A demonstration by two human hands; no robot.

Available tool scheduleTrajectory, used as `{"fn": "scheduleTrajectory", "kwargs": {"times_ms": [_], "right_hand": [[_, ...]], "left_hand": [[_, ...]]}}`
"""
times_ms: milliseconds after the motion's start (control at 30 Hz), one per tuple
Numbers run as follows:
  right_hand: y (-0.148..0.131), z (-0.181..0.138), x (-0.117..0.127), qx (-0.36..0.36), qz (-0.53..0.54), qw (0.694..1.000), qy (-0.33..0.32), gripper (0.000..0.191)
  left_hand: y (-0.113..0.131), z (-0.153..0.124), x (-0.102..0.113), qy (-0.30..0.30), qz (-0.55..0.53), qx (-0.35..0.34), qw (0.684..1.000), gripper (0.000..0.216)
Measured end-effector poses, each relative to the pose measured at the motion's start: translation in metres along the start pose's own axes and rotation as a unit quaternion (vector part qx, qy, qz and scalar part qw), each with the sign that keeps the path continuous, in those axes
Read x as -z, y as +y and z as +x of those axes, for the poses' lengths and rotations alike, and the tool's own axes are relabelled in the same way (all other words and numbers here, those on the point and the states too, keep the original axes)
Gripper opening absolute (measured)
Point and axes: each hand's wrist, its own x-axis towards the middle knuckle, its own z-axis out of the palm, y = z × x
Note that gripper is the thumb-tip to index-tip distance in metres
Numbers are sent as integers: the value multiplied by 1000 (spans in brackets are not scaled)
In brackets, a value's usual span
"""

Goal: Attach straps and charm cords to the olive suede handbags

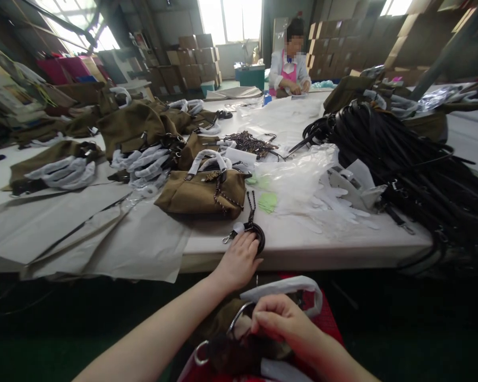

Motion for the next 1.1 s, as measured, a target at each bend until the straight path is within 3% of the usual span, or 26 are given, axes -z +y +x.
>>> {"fn": "scheduleTrajectory", "kwargs": {"times_ms": [100,167,367,433,533,633,767,967,1100], "right_hand": [[-1,-2,0,0,-1,1000,1,49],[-3,-3,0,-1,-2,1000,3,49],[-6,-5,2,-7,2,1000,5,48],[-5,-5,3,-5,8,1000,3,47],[-2,-4,5,1,22,1000,-2,45],[2,-2,7,4,37,999,1,46],[2,1,6,7,59,998,35,43],[-12,11,4,-2,83,994,73,43],[-16,20,4,-7,76,993,90,42]], "left_hand": [[6,4,2,-6,10,-9,1000,48],[6,6,9,9,-18,-7,1000,41],[-22,3,24,189,-103,99,972,24],[-38,0,22,176,-83,119,974,30],[-57,-5,17,107,-67,134,983,42],[-67,-7,12,67,-81,148,983,29],[-63,-6,11,64,-99,187,975,8],[-51,-13,12,34,-198,255,946,5],[-43,-17,10,32,-299,268,915,20]]}}
